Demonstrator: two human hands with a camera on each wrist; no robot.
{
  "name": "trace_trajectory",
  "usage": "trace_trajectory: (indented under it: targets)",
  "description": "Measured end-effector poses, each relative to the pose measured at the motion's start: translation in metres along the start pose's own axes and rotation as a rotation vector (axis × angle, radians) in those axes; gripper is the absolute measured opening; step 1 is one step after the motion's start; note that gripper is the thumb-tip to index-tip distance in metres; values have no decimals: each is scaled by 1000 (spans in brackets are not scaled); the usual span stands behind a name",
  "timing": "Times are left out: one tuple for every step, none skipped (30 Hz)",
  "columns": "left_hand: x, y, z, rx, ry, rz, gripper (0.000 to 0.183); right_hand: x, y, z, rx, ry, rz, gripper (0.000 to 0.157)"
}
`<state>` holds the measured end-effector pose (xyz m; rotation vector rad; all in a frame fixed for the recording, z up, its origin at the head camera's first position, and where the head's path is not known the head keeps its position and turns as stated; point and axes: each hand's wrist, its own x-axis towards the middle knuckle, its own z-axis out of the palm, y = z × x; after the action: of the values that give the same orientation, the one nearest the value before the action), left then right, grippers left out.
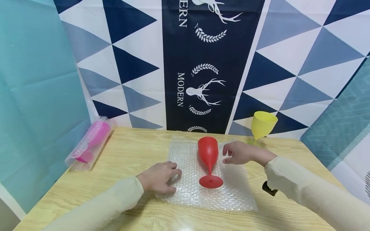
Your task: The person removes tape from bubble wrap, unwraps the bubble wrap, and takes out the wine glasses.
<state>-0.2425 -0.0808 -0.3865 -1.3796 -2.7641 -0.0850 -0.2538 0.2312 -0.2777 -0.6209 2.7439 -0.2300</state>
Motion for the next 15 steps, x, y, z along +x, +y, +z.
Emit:
trace_trajectory:
  targets:
    - [-1, 0, 1, 2, 1, -2, 48, 2, 0, -1, 6, 3, 7, 30]
    - [-1, 0, 1, 1, 2, -4, 48, 4, 0, -1, 13, 6, 13, 30]
    - [-2, 0, 0, -1, 4, -5, 48, 5, 0, -2, 15, 10, 15, 31]
    - [-2, 0, 0, -1, 6, -5, 48, 7, 0, -3, 16, 15, 16, 31]
    - [-2, 0, 0, -1, 6, -6, 48, 8, 1, -3, 18, 20, 20, 31]
    - [-2, 0, -1, -3, 8, -3, 48, 9, 1, -4, 27, 25, 30, 31]
    - [-2, 0, -1, -1, 8, -2, 48, 11, 1, -4, 34, 31, 40, 30]
    - [-2, 0, -1, -1, 7, -1, 48, 12, 1, -5, 38, 35, 46, 30]
    - [-2, 0, -1, 0, 6, 1, 48, 13, 1, -5, 43, 39, 54, 30]
    - [-2, 0, -1, 2, 5, 2, 48, 15, 1, -5, 52, 44, 67, 29]
    - [-2, 0, -1, 2, 5, 3, 48, 17, 1, -6, 60, 48, 82, 29]
    - [-2, 0, -1, 4, 5, 4, 48, 18, 1, -6, 67, 50, 92, 28]
    - [-2, 0, 0, 7, 4, 2, 48, 20, 0, -6, 70, 55, 101, 28]
    - [-2, 0, 0, 8, 4, 1, 48, 22, -1, -7, 73, 58, 114, 28]
    - [-2, 0, 0, 10, 4, -1, 48, 24, -1, -7, 76, 62, 130, 29]
